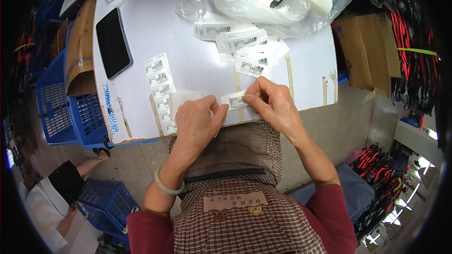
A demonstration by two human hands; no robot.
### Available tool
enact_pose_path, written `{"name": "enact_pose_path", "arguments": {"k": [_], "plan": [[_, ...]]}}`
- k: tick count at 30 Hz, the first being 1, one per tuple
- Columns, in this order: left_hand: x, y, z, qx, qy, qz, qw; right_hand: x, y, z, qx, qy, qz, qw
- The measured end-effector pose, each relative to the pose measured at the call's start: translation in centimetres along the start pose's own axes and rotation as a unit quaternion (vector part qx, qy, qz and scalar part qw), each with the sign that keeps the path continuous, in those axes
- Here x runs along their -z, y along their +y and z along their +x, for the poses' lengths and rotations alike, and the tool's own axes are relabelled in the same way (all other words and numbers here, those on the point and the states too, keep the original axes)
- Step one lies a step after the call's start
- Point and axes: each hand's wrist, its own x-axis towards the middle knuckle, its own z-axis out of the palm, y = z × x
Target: The person repeatedly picks up small white labels from a roll, peels them, and sticks them onto a white board on the table. The person handles the labels one at a time, smoothing each one down before moving to the next.
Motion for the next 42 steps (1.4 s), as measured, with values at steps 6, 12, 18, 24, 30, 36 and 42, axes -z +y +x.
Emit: {"name": "enact_pose_path", "arguments": {"k": [6,12,18,24,30,36,42], "plan": [[0.0,-0.1,0.4,-0.002,-0.010,-0.008,1.000,-0.2,0.0,-0.1,0.005,0.010,-0.002,1.000],[-0.7,0.5,0.5,-0.050,0.025,0.056,0.997,-1.1,0.7,-0.5,0.088,0.059,-0.041,0.993],[2.6,2.9,3.4,-0.012,0.062,0.002,0.998,2.0,1.1,2.2,0.053,0.128,0.029,0.990],[0.8,2.5,8.2,-0.079,-0.030,0.121,0.989,1.5,0.2,4.8,0.134,0.157,-0.299,0.932],[2.1,2.6,7.0,0.018,-0.116,-0.177,0.977,1.8,-0.9,1.6,0.175,0.168,-0.173,0.955],[5.5,3.5,1.9,0.005,-0.172,-0.478,0.862,-0.8,-2.4,-0.8,0.260,0.123,0.068,0.955],[5.1,2.8,-0.9,0.008,-0.150,-0.446,0.882,-0.8,-1.6,-2.4,0.197,0.061,0.175,0.963]]}}
